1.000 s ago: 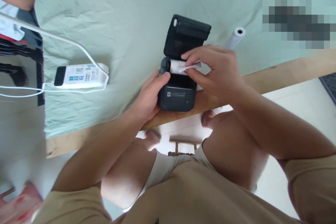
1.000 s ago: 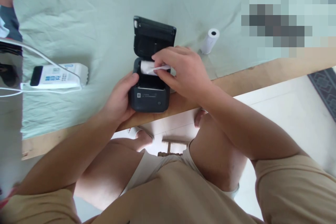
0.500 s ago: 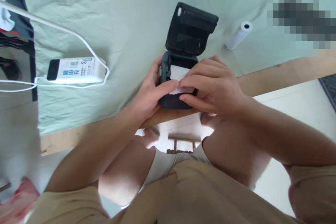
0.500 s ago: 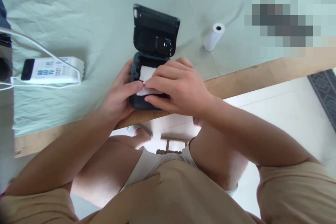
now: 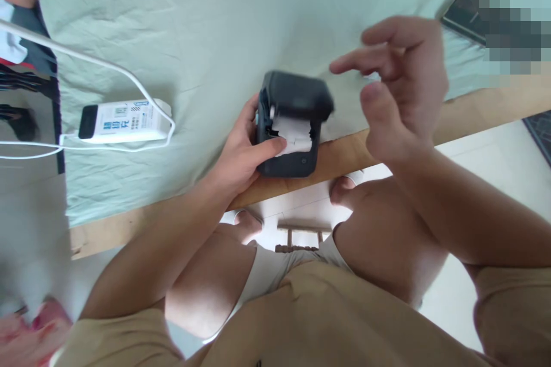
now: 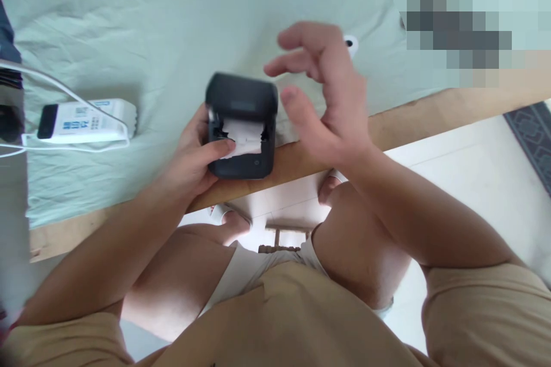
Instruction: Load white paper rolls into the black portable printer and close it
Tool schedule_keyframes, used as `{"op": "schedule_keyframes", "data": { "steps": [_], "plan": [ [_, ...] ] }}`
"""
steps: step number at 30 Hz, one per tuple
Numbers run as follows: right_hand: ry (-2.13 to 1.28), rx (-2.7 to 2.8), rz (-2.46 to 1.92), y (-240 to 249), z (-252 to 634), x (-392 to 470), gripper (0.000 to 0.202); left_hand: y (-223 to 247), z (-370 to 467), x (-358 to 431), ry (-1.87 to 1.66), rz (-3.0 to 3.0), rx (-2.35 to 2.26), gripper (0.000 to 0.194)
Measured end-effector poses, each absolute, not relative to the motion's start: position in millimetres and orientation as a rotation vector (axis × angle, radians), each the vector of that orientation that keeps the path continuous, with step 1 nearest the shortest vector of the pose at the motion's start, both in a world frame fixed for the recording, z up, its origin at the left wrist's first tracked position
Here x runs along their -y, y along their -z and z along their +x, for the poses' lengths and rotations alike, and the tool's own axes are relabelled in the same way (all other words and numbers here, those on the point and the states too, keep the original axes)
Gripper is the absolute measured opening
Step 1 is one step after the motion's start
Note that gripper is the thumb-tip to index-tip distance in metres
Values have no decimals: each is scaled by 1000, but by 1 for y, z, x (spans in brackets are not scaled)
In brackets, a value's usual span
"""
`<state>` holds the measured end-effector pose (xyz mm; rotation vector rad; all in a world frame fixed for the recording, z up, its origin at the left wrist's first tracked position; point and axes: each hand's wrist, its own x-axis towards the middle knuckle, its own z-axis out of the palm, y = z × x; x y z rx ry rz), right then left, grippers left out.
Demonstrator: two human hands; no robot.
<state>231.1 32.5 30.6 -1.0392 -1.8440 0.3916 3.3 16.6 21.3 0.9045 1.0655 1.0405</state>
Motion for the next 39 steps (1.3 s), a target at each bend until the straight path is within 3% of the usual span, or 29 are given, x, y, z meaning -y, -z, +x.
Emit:
{"op": "schedule_keyframes", "data": {
  "steps": [4,9,13,39],
  "plan": [
    [-453,2023,-1103,-23,228,-35,42,-25,4,-15,-1047,870,-1039,71],
    [-688,2089,-1060,-3,224,-45,54,-24,9,-13,-1084,854,-1022,41],
    [-697,2130,-1041,4,226,-48,54,-25,10,-13,-1065,842,-1023,32],
    [-702,2112,-1061,14,229,-55,57,-24,6,-18,-1032,808,-1006,30]
  ]
}}
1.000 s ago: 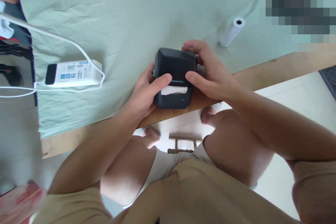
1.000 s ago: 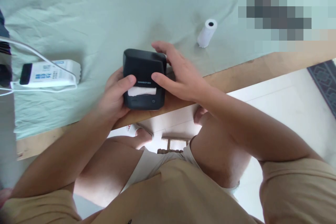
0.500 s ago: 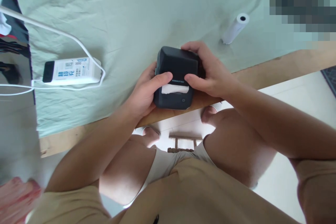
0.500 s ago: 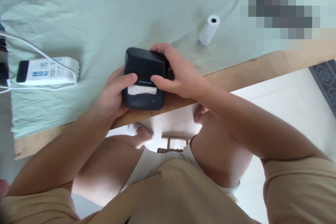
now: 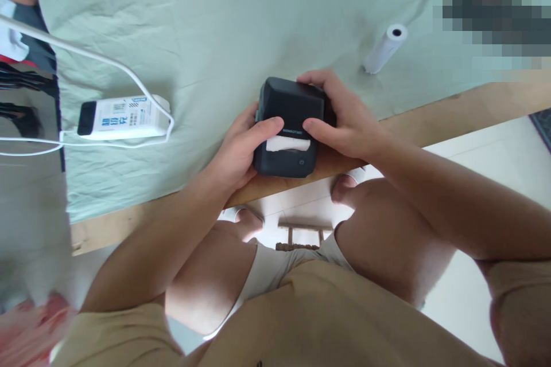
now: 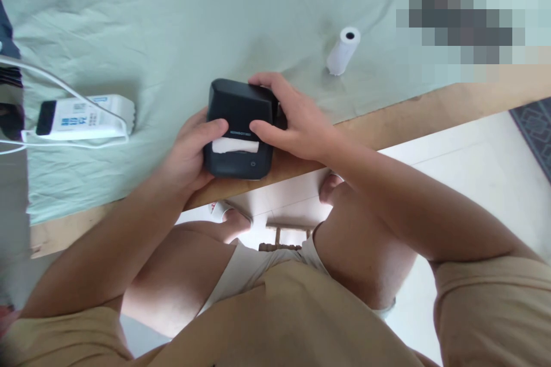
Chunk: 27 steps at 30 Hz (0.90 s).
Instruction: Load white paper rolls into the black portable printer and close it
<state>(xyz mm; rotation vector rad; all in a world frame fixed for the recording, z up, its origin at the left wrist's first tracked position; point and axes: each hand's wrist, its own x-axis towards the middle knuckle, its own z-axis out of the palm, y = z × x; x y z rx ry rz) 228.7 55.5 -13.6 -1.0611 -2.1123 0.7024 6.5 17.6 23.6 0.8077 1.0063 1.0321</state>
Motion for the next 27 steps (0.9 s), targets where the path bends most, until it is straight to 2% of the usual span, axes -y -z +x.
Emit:
{"op": "schedule_keyframes", "data": {
  "steps": [7,16,19,24,27],
  "plan": [
    [-710,2100,-1091,11,229,-54,55,-22,5,-17,-1010,828,-1070,37],
    [-676,2109,-1071,12,229,-54,56,-26,10,-20,-1037,735,-974,25],
    [-640,2104,-1096,14,229,-54,54,-26,14,-24,-1056,630,-942,32],
    [-603,2118,-1068,16,230,-55,54,-21,14,-26,-1088,560,-1055,27],
    [-542,2115,-1058,7,232,-55,52,-20,13,-25,-1123,570,-1029,30]
  ]
}}
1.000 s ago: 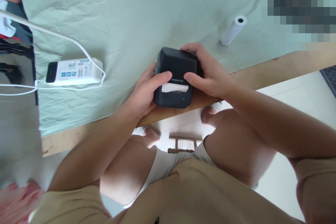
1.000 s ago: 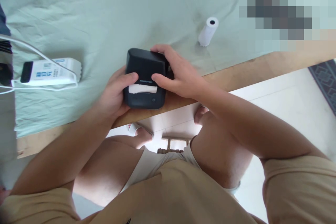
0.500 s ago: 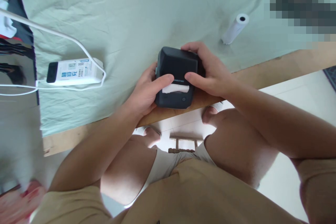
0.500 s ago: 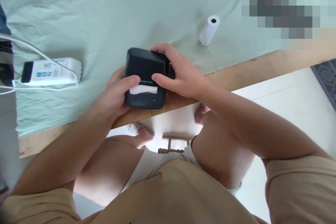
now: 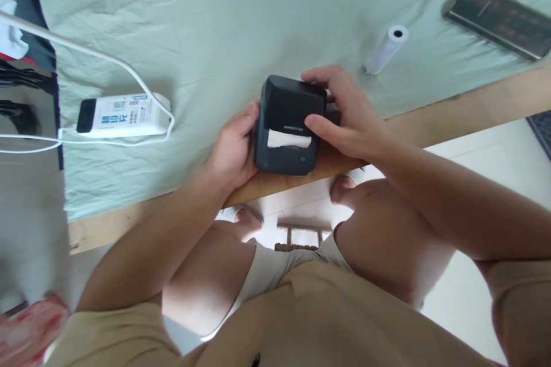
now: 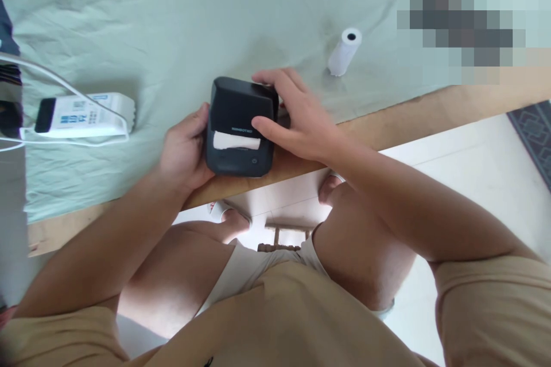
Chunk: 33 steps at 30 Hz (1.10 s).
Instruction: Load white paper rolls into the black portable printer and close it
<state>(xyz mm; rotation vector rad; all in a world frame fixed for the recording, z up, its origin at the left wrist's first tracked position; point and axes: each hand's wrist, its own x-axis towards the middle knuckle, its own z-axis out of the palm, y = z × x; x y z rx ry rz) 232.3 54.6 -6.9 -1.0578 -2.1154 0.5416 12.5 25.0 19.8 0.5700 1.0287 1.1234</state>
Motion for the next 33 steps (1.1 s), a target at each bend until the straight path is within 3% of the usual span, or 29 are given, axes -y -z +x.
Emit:
{"op": "schedule_keyframes", "data": {
  "steps": [9,12,15,20,25,27,33],
  "plan": [
    [-445,2285,-1022,-34,238,-49,59,-32,17,-26,-1161,490,-953,55],
    [-272,2165,-1001,-43,237,-44,54,-31,17,-27,-1148,469,-972,53],
    [-147,1948,-1082,-52,233,-39,30,-29,17,-28,-1131,491,-982,49],
    [-278,1813,-1115,-56,224,-43,7,-27,15,-27,-1062,546,-1027,45],
    [-254,1760,-1231,-55,219,-54,14,-27,16,-26,-1100,487,-1014,42],
    [-193,1882,-1259,-57,216,-52,8,-27,17,-26,-1111,484,-1009,40],
    [-140,2378,-1462,-62,200,-43,17,-25,15,-24,-1112,531,-1054,39]
  ]
}}
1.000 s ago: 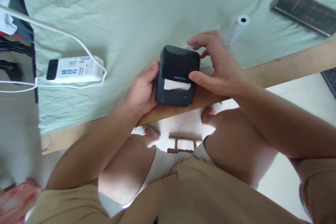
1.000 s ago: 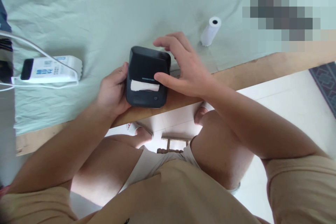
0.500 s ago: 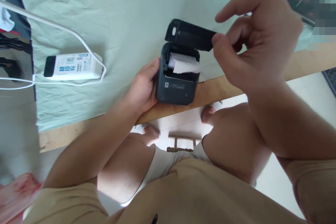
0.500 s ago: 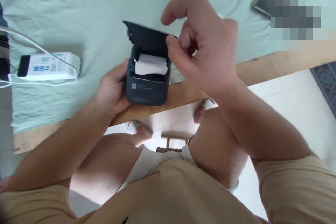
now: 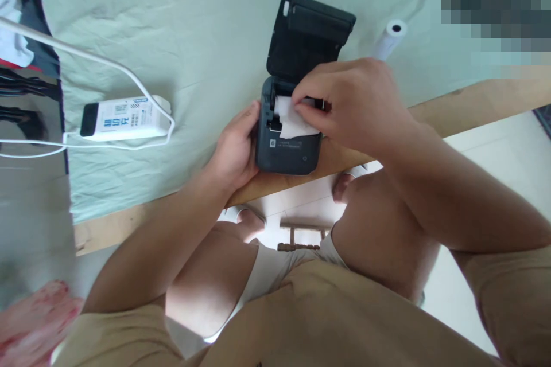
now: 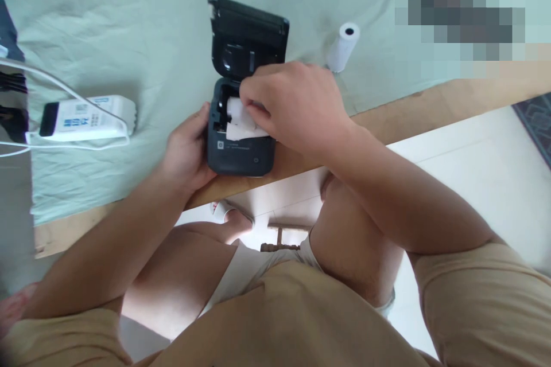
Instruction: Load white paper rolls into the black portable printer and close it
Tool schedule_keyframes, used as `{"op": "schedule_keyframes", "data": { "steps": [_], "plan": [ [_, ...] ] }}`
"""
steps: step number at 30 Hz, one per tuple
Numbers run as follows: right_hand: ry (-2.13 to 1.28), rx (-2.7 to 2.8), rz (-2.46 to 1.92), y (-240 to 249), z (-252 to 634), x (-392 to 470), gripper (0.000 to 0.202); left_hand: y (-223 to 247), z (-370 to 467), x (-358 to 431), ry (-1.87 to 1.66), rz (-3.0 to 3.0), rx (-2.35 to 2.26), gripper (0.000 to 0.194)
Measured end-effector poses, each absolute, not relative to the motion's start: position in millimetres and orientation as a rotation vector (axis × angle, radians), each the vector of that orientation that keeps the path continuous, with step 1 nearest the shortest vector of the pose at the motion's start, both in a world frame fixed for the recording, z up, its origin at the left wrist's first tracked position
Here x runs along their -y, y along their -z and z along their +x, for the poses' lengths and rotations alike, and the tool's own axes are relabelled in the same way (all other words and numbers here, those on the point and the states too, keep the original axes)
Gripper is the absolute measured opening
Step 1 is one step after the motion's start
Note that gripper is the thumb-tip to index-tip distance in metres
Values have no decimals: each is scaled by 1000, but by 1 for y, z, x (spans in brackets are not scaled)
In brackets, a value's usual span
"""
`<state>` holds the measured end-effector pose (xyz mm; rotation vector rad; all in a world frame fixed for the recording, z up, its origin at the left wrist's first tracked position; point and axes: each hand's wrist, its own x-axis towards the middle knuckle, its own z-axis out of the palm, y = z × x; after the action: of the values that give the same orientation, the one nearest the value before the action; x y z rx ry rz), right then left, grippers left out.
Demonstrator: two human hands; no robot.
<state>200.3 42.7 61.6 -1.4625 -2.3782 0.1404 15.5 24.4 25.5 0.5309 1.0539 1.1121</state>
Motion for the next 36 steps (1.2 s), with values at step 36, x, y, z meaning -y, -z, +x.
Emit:
{"op": "schedule_keyframes", "data": {
  "steps": [36],
  "plan": [
    [-277,2436,-1493,-65,197,-42,44,-29,15,-21,-1049,603,-1142,30]
  ]
}}
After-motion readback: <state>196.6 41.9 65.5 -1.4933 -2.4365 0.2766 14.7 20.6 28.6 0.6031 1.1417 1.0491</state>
